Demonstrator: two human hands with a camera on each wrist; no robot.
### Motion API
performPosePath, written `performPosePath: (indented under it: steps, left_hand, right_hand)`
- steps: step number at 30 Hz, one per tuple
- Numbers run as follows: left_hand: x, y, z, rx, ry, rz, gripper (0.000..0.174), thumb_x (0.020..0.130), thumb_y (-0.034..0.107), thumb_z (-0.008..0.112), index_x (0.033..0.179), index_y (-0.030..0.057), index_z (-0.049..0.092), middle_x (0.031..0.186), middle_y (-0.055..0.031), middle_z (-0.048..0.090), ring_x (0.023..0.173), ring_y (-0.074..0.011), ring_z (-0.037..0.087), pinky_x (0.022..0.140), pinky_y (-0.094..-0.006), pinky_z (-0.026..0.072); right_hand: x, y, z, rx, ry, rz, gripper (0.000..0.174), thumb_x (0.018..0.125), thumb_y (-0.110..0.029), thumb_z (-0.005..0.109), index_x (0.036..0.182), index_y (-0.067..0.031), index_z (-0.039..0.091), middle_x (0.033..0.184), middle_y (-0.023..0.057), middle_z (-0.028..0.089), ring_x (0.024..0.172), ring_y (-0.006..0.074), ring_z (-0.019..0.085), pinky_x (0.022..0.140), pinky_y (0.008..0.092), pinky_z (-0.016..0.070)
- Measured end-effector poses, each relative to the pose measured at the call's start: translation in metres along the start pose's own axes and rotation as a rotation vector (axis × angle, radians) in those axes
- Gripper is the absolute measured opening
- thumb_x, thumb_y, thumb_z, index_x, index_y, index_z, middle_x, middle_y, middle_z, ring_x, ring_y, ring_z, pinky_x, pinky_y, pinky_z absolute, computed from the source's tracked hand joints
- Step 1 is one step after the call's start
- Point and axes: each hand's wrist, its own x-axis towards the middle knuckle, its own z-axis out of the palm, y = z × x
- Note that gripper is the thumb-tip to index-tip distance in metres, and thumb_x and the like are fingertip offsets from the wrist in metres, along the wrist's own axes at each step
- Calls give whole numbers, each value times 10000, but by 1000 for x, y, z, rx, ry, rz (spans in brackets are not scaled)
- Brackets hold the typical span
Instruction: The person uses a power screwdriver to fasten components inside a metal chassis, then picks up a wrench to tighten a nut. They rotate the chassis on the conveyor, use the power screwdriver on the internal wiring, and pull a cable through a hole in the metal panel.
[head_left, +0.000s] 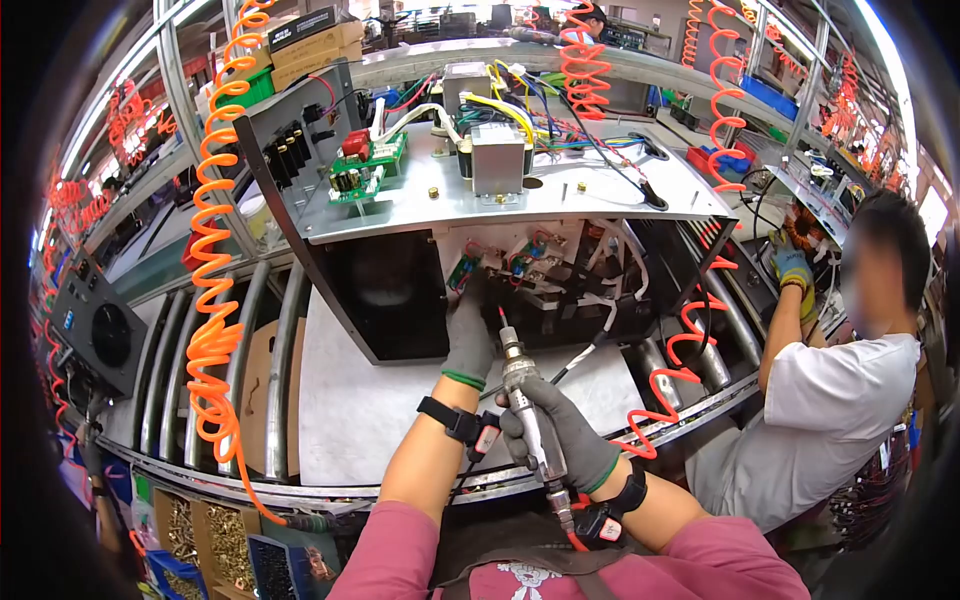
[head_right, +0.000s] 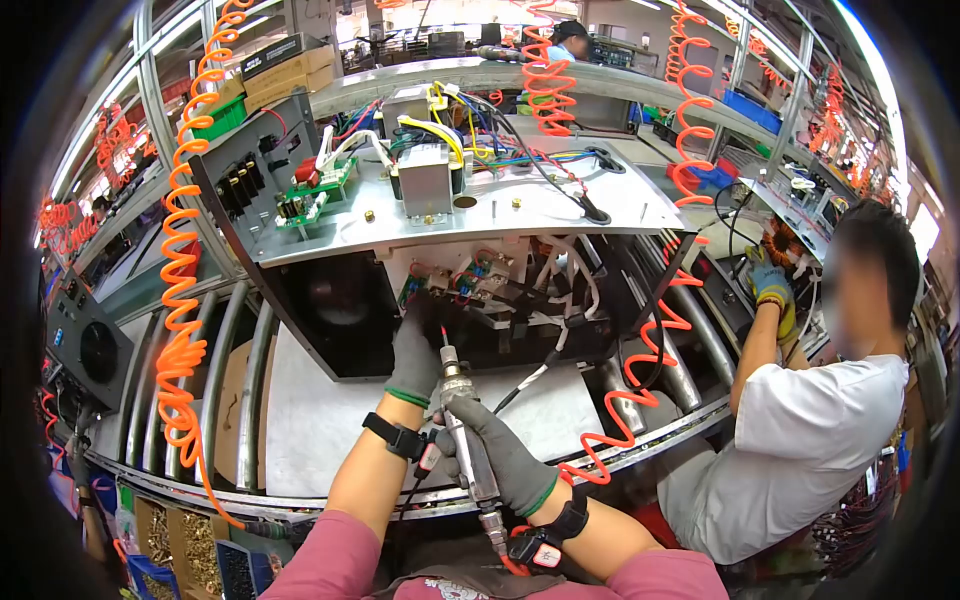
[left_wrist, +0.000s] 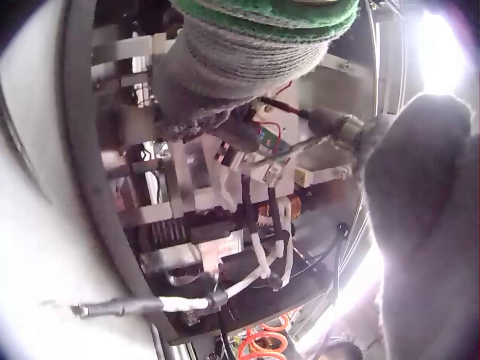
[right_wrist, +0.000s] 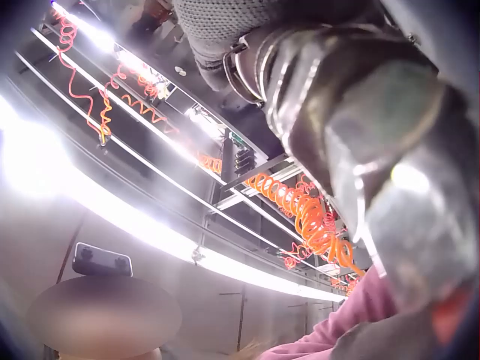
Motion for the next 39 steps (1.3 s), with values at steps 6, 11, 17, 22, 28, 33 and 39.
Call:
performPosePath:
  steps: [6,11,17,22,28,33,39]
  left_hand:
    - [0,-1,7,210,114,42,448,861,349,631,1092,-26,553,949,-101,625,837,-160,611,686,-282,514]
    - [13,-19,-4,219,203,107,413,857,425,641,917,17,622,775,-33,626,643,-115,571,564,-266,457]
    - [12,-15,-10,396,30,264,426,877,432,618,894,7,641,793,-45,638,646,-109,568,571,-268,455]
    - [13,-8,-8,340,9,135,454,872,428,618,909,-25,634,809,-62,646,673,-122,580,603,-279,470]
    - [18,-6,-14,253,-62,11,436,864,394,616,1023,-10,572,849,-76,635,733,-154,595,622,-289,482]
    - [48,-29,-53,1076,-78,622,474,854,343,618,1165,11,486,845,-99,639,720,-213,624,621,-338,495]
    - [24,1,-29,1709,-203,618,520,814,307,641,1210,35,443,949,-165,632,800,-334,636,654,-415,512]
  right_hand:
    - [1,1,7,52,-12,-17,344,869,-395,559,968,-66,557,628,30,508,456,129,467,417,238,402]
    - [5,2,6,128,-95,16,309,886,-377,553,949,-77,520,648,29,522,534,155,542,484,245,455]
    - [11,3,9,29,-42,8,325,869,-412,569,938,-99,514,643,12,517,519,143,535,467,253,444]
    - [11,5,10,7,-28,6,342,858,-447,572,931,-118,514,650,-6,523,509,127,528,470,250,443]
    - [7,5,21,-67,75,-19,270,904,-386,512,924,-117,518,644,6,526,516,136,535,463,238,433]
    - [13,5,13,-94,23,-26,340,891,-451,531,929,-114,520,649,5,532,503,136,540,473,249,452]
    - [7,9,28,-187,105,-90,481,833,-574,571,856,-94,559,624,8,546,475,131,552,439,258,461]
